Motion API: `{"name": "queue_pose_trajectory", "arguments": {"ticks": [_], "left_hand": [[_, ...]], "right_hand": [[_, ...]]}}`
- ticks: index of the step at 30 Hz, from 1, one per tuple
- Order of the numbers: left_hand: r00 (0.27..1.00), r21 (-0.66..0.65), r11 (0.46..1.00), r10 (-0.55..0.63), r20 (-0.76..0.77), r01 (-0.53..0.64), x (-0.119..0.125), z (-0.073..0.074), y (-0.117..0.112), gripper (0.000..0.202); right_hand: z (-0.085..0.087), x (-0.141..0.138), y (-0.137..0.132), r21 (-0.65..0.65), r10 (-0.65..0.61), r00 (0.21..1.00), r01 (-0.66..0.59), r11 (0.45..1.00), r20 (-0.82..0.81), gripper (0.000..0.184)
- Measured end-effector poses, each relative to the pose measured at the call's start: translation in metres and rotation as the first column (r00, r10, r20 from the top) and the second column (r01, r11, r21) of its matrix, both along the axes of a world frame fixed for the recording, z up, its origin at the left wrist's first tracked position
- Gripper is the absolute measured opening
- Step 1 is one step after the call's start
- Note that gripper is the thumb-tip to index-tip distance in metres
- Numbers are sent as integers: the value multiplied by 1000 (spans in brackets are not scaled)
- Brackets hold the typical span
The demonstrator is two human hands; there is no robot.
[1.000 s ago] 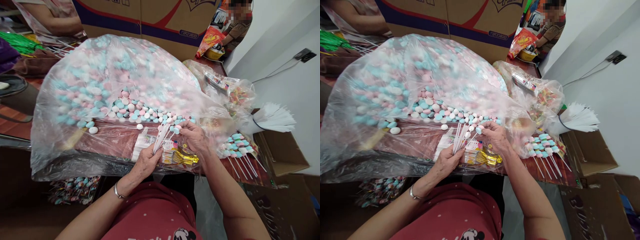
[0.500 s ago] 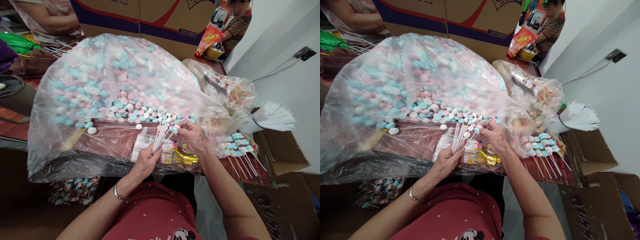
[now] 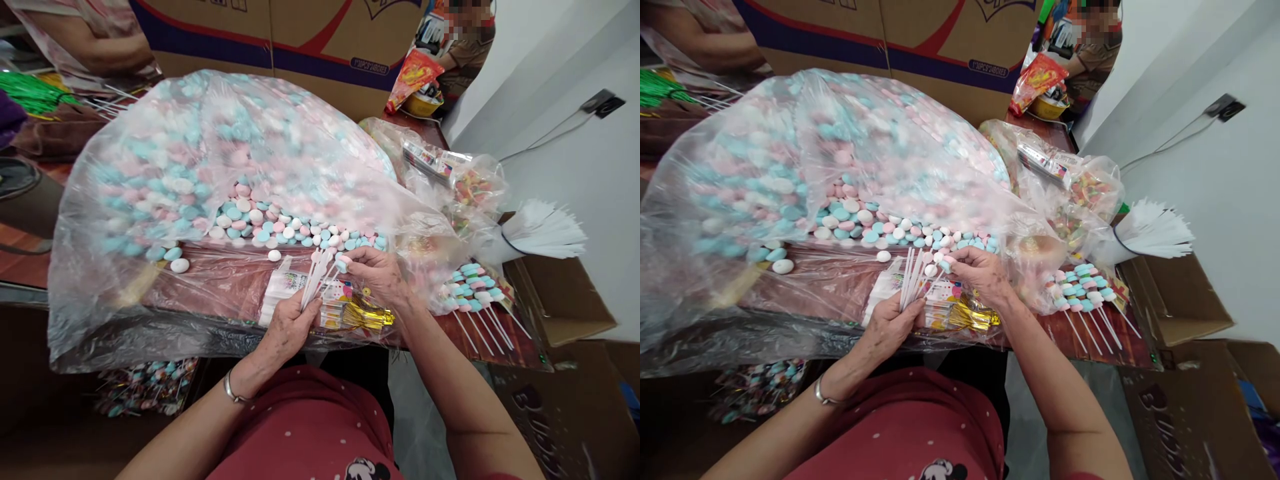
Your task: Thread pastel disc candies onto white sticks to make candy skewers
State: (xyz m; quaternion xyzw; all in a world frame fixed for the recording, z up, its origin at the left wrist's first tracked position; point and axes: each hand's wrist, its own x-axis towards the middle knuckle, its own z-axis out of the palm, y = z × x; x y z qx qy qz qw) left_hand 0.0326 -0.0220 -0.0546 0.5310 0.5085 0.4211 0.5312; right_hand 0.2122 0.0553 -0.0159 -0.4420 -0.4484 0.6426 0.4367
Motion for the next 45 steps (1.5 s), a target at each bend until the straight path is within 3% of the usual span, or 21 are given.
{"name": "queue_pose_trajectory", "arguments": {"ticks": [5,9,16,24,29,33,35,37,42,45], "left_hand": [[1000,4,1000,3,5,-3,0,-2,0,32],[1000,11,1000,7,1,-7,1,-2,0,32],[1000,4,1000,16,-9,-16,0,-1,-1,32],[996,17,997,73,-43,-73,-1,-7,-4,27],[993,-11,993,116,4,-116,-2,-16,-5,26],[991,-16,992,129,17,-129,-3,-18,-6,26],[991,-26,991,129,30,-128,-3,-16,-6,28],[992,-45,992,116,38,-115,-3,-14,-6,29],[993,-56,993,105,60,-101,-3,-14,-6,30],[992,-61,994,94,82,-89,-3,-15,-6,29]], "right_hand": [[-1,2,-1,153,3,986,-29,988,169,24],[1,7,1,264,14,928,-120,957,372,19],[-6,4,-5,487,-107,831,-211,848,546,22],[-5,-6,-26,502,-161,712,-297,812,683,30],[-12,-22,-45,493,-109,630,-476,729,769,31],[1,-9,-45,505,-210,521,-525,685,827,40],[11,12,-38,494,-276,440,-522,695,854,38],[20,38,-30,406,-270,310,-574,711,912,30],[21,81,-23,78,-279,-159,-728,681,947,21],[16,81,-27,15,-298,-272,-715,699,915,23]]}}
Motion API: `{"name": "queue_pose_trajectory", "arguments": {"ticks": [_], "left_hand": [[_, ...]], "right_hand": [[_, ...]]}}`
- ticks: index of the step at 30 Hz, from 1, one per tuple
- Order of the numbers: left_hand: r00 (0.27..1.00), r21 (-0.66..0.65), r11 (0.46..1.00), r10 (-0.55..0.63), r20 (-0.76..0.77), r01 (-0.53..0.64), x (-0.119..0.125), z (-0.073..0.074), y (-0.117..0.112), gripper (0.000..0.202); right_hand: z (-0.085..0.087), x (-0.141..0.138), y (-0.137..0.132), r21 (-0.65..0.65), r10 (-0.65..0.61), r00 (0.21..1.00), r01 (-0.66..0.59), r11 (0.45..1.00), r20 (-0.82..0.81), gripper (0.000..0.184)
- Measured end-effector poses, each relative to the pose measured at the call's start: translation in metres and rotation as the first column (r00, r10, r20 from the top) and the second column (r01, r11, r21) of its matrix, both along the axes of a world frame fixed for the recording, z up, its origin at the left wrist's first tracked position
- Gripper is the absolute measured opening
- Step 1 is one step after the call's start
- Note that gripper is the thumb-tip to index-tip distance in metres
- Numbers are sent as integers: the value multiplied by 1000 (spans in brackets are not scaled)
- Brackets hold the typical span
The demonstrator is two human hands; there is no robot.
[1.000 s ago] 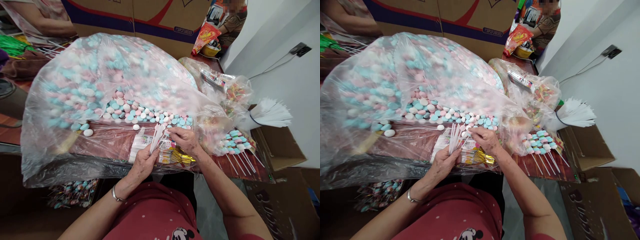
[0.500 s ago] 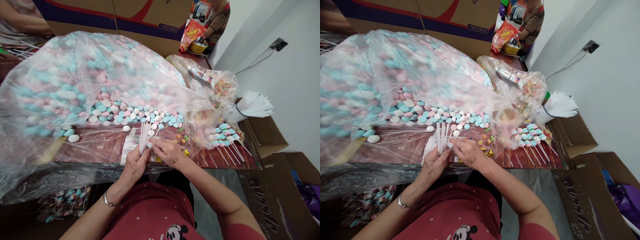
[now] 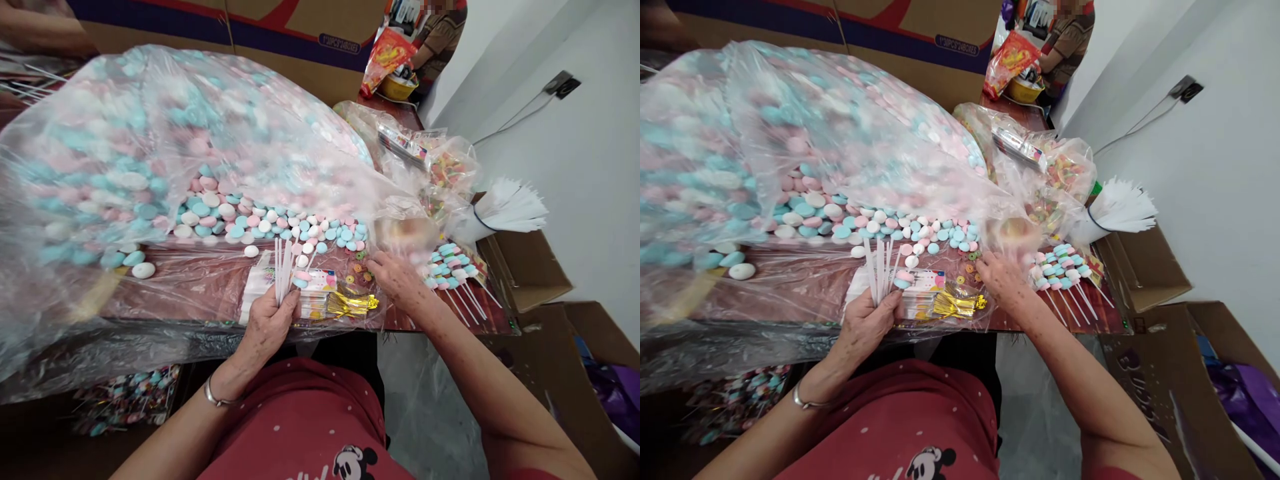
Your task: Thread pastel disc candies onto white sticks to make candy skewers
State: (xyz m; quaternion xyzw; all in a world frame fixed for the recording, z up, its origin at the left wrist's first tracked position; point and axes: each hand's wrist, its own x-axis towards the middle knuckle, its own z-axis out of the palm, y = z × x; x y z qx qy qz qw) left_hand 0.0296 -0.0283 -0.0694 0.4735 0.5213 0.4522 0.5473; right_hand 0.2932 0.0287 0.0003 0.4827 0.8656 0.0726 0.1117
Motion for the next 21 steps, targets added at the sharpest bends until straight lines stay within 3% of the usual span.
{"name": "queue_pose_trajectory", "arguments": {"ticks": [5,9,14,16,17,19,21], "left_hand": [[1000,4,1000,12,0,-12,0,0,0,30],[1000,29,999,18,-24,-17,0,-2,0,31],[999,40,999,10,-47,-8,0,-2,0,31],[998,47,999,-15,-68,18,-1,1,0,31],[996,52,998,-35,-83,39,-1,3,1,32],[991,66,994,-75,-113,83,-2,7,2,32],[984,75,989,-113,-137,124,-2,12,4,33]], "right_hand": [[0,-12,-1,-37,-116,992,118,992,45,23],[-3,-12,2,-46,-101,994,103,994,46,18],[-10,-5,6,-106,-99,972,78,991,-214,13],[-10,-6,8,-147,-198,875,148,978,-441,10],[-10,-10,10,-191,-263,782,185,964,-565,8],[-9,-21,12,-340,-400,523,211,916,-753,6],[-9,-38,14,-501,-520,269,143,854,-810,9]]}}
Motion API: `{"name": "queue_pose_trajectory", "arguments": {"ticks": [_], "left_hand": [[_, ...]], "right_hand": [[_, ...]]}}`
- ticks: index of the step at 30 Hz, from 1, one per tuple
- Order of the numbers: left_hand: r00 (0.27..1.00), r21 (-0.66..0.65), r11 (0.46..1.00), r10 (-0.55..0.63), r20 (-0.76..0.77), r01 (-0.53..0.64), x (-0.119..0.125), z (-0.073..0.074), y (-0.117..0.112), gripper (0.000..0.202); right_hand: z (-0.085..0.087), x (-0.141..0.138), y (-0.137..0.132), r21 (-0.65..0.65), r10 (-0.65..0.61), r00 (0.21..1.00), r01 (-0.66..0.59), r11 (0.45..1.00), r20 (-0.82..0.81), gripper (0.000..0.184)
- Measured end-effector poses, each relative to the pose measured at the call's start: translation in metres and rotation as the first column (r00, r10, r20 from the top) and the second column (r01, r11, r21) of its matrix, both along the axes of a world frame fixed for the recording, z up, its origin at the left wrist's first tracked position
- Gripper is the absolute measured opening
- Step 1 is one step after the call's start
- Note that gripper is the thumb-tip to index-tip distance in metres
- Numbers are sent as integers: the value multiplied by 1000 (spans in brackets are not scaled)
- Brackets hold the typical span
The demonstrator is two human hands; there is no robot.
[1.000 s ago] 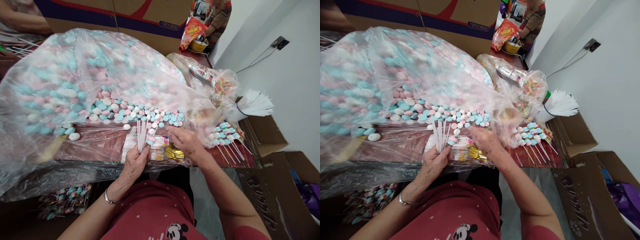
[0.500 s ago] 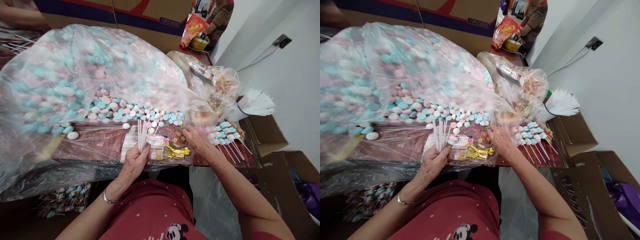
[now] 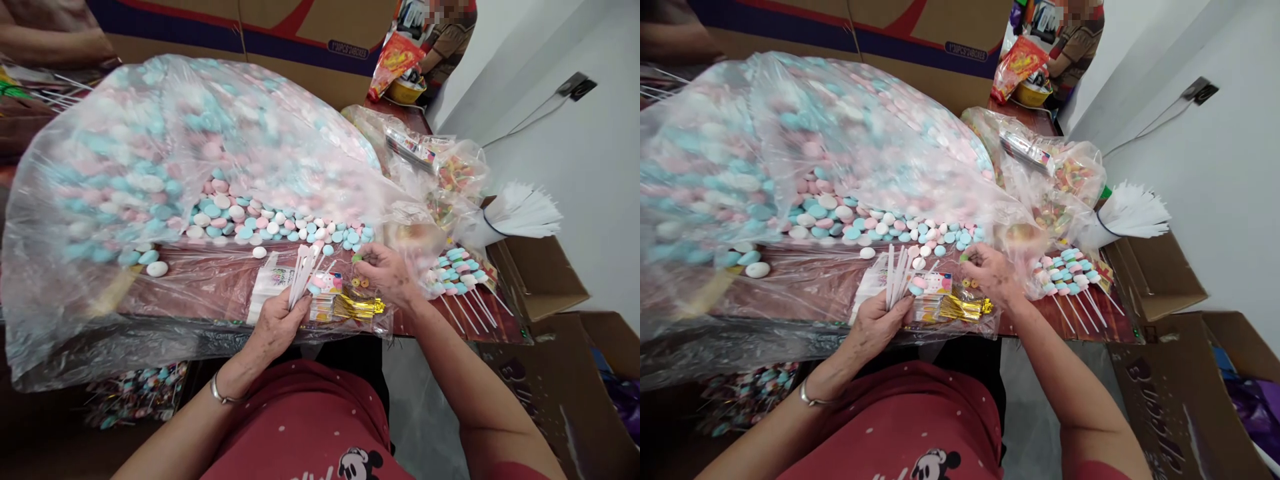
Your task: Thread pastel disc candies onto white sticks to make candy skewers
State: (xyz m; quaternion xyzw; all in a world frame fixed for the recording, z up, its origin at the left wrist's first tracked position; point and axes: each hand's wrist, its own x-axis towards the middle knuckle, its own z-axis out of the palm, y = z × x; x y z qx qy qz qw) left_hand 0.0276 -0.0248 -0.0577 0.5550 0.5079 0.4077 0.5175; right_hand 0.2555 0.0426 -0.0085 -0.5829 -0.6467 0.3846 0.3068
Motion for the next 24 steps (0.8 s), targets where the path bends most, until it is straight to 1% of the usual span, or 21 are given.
{"name": "queue_pose_trajectory", "arguments": {"ticks": [2,3,5,8,12,17,21,24], "left_hand": [[1000,6,1000,-24,-10,24,0,3,2,33],[1000,10,1000,-29,-11,29,1,5,2,32],[999,17,999,-32,-8,32,2,7,3,31],[1000,21,999,-29,-6,29,3,8,4,30],[1000,15,1000,-16,-21,17,4,9,3,29],[1000,8,1000,-19,-15,19,4,9,2,30],[1000,1,1000,-21,-21,21,4,10,3,30],[999,-6,1000,-15,-31,15,4,11,4,30]], "right_hand": [[-2,-17,3,-98,-29,979,9,995,-201,13],[-3,-25,4,-128,-37,963,3,992,-266,15],[-7,-36,7,-147,-44,938,-7,989,-345,16],[-11,-40,9,-146,-54,920,-3,989,-388,17],[-8,-38,5,-180,-92,898,15,984,-431,19],[-5,-41,-4,-277,-189,828,42,960,-528,20],[-10,-44,-6,-353,-272,767,63,933,-581,25],[-15,-44,-4,-371,-318,744,101,923,-588,29]]}}
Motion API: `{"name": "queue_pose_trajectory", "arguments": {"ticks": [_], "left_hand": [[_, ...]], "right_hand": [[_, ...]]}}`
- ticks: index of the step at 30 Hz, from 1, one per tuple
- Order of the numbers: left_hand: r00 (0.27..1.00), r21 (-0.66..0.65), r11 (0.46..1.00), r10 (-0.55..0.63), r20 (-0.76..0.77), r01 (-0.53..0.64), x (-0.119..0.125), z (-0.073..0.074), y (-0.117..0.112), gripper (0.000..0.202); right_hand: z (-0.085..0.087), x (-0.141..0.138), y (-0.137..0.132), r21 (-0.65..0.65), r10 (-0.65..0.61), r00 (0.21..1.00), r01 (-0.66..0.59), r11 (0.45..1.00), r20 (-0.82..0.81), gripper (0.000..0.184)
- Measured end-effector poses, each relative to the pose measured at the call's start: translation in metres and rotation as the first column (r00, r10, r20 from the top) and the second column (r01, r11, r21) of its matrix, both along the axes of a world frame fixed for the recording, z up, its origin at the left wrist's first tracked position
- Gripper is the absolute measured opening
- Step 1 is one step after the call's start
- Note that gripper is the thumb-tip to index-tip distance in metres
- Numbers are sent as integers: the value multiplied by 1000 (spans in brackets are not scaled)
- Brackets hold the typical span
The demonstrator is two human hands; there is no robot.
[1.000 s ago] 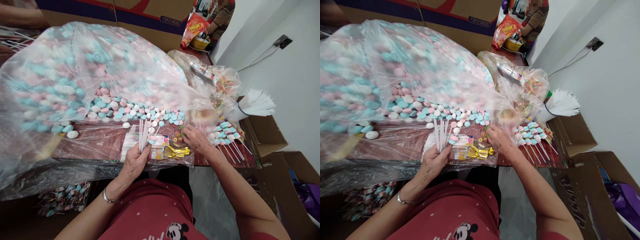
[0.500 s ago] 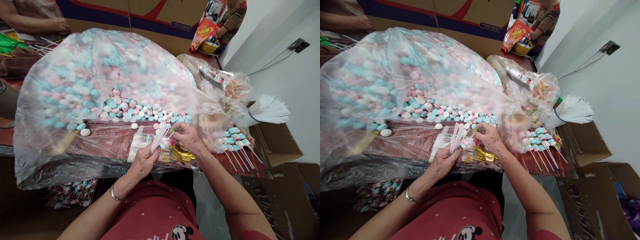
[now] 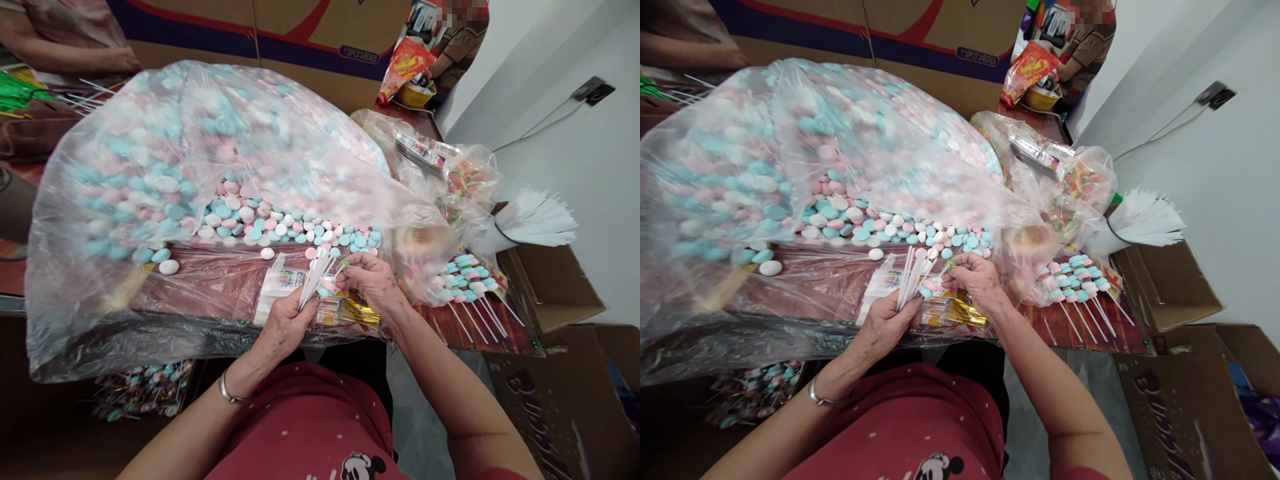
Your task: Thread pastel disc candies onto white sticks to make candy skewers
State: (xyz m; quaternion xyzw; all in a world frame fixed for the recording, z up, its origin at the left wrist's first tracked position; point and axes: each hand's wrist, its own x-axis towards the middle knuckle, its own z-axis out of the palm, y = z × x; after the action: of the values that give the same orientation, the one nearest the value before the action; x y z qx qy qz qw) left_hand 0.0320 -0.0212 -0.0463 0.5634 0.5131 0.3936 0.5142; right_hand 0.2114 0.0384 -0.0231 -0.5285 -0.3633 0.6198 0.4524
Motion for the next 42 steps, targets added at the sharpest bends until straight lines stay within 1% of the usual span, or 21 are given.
{"name": "queue_pose_trajectory", "arguments": {"ticks": [4,6,8,9,11,13,16,19,21,24,26,28,29,30,32,34,35,37,39,41,42], "left_hand": [[1000,-1,1000,10,-8,-10,2,2,1,30],[1000,2,1000,12,-9,-12,2,2,1,29],[1000,5,1000,20,-16,-20,2,3,1,29],[999,6,1000,27,-21,-27,2,3,1,29],[999,8,999,32,-26,-32,1,2,1,30],[1000,14,1000,27,-17,-26,0,0,0,31],[1000,26,999,22,7,-22,-1,-3,-1,31],[999,22,1000,22,23,-22,-2,-4,-2,32],[999,20,1000,22,30,-23,-2,-5,-2,32],[999,28,999,29,42,-30,-3,-6,-3,31],[998,26,999,40,51,-41,-3,-8,-4,31],[996,15,998,62,65,-63,-2,-12,-5,31],[994,5,997,79,77,-80,-2,-15,-6,31],[990,-8,995,101,93,-101,-1,-18,-7,31],[979,-37,988,152,138,-148,0,-22,-9,31],[964,-60,981,191,185,-182,1,-23,-10,31],[957,-70,978,208,202,-198,2,-23,-10,31],[944,-100,968,245,221,-228,3,-19,-9,32],[930,-132,956,285,233,-261,4,-14,-9,33],[913,-138,946,319,253,-293,5,-10,-8,34],[904,-132,942,333,267,-308,5,-9,-8,35]], "right_hand": [[-3,2,1,78,-10,998,5,997,66,27],[-5,3,-1,174,12,985,-43,984,174,23],[-5,5,-5,283,18,938,-123,951,347,17],[-6,5,-7,337,3,894,-172,926,448,15],[-5,6,-12,431,-63,772,-283,857,632,16],[-5,7,-15,494,-134,646,-416,764,751,23],[-3,10,-16,498,-182,509,-599,627,841,34],[-1,12,-13,460,-207,419,-704,541,884,38],[-1,12,-12,470,-221,417,-728,500,881,37],[-3,7,-14,509,-201,472,-736,447,858,32],[-4,4,-17,515,-176,490,-747,421,854,32],[-3,3,-18,492,-151,476,-761,422,866,34],[-1,4,-18,479,-145,466,-759,441,873,34],[2,5,-15,463,-146,452,-747,478,880,35],[8,7,-5,422,-176,400,-692,586,900,38],[12,8,9,348,-201,292,-646,679,935,37],[12,7,17,288,-192,217,-644,708,957,35],[10,2,31,138,-133,59,-670,730,989,31],[5,-3,39,18,-84,-61,-698,715,995,27],[0,-6,41,-16,-79,-101,-711,704,992,26],[-2,-7,41,2,-90,-88,-704,710,992,26]]}}
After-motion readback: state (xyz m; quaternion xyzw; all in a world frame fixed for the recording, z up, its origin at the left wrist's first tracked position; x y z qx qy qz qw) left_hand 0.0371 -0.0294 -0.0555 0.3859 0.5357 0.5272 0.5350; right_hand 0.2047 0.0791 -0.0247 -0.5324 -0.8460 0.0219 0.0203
